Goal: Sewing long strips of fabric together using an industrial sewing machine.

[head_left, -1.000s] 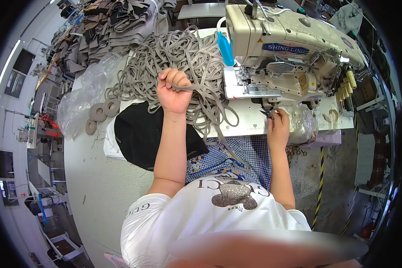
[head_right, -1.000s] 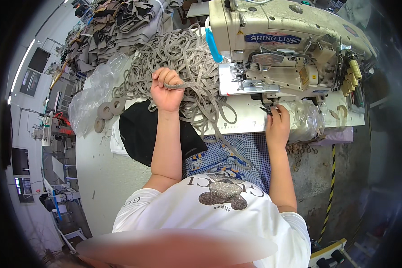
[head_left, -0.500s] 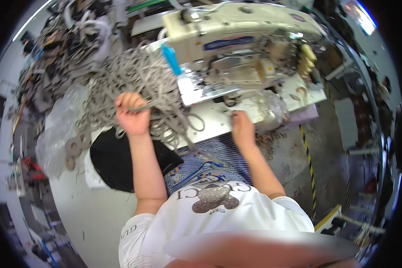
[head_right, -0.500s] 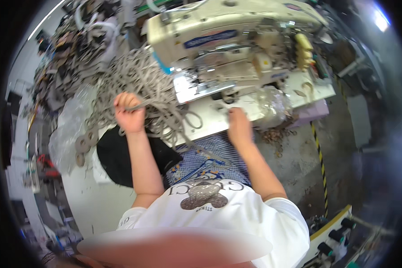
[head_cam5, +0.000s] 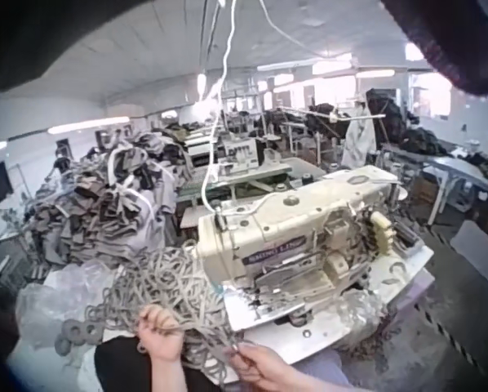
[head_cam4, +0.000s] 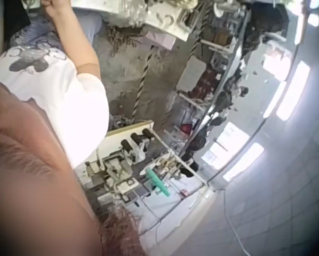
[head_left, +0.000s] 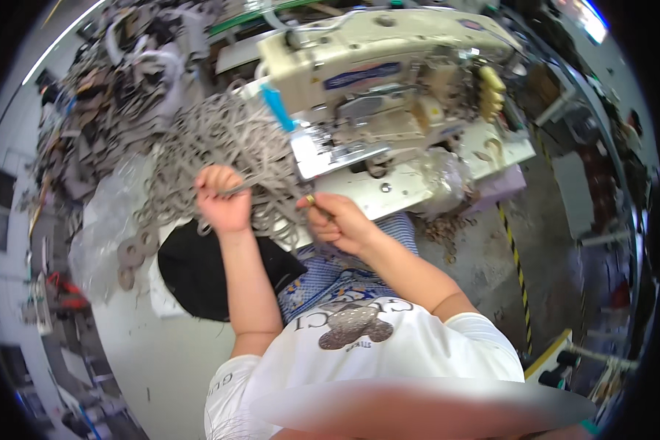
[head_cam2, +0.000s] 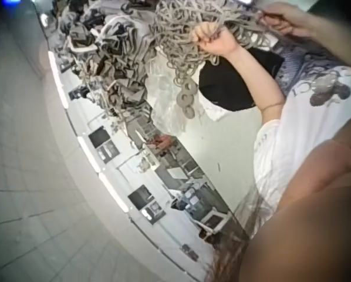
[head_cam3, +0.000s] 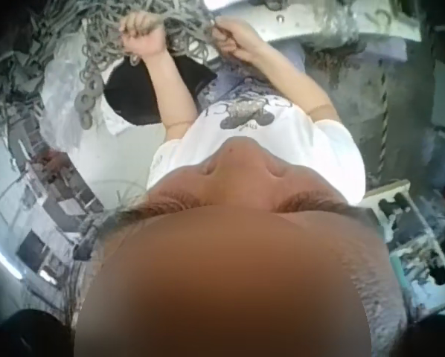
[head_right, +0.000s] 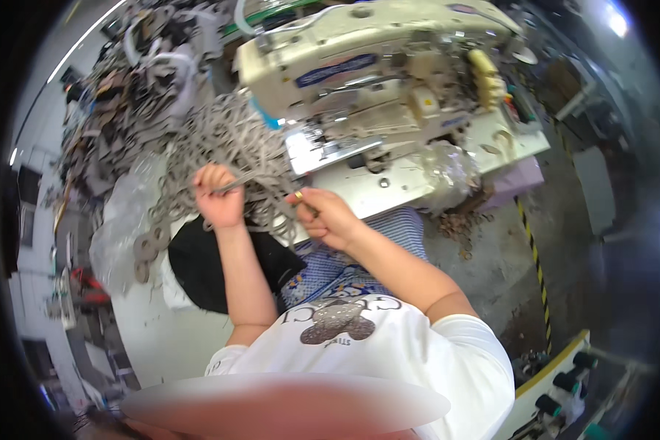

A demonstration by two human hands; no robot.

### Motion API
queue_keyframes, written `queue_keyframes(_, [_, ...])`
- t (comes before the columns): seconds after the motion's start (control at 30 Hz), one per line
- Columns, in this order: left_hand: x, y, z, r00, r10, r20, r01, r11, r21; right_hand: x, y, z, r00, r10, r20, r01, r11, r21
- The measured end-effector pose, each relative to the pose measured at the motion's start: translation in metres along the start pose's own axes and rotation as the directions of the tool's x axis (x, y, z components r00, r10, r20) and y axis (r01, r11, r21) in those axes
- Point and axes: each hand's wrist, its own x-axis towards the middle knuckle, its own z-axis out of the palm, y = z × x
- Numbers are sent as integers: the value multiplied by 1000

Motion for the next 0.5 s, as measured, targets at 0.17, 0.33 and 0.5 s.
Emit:
queue_keyframes(0.17, [-2, 1, -3, 1000, -2, 10, 2, 1000, -23, 8, -5, 6, 999, -25, -26, 25, 1000, 16])
queue_keyframes(0.33, [-4, 5, -1, 1000, 4, 17, -4, 1000, -1, 23, -3, 12, 996, -15, -87, 16, 1000, 11])
queue_keyframes(0.5, [-5, 5, -2, 1000, -7, 26, 7, 1000, -11, 30, -2, 16, 994, -67, -88, 64, 997, -37])
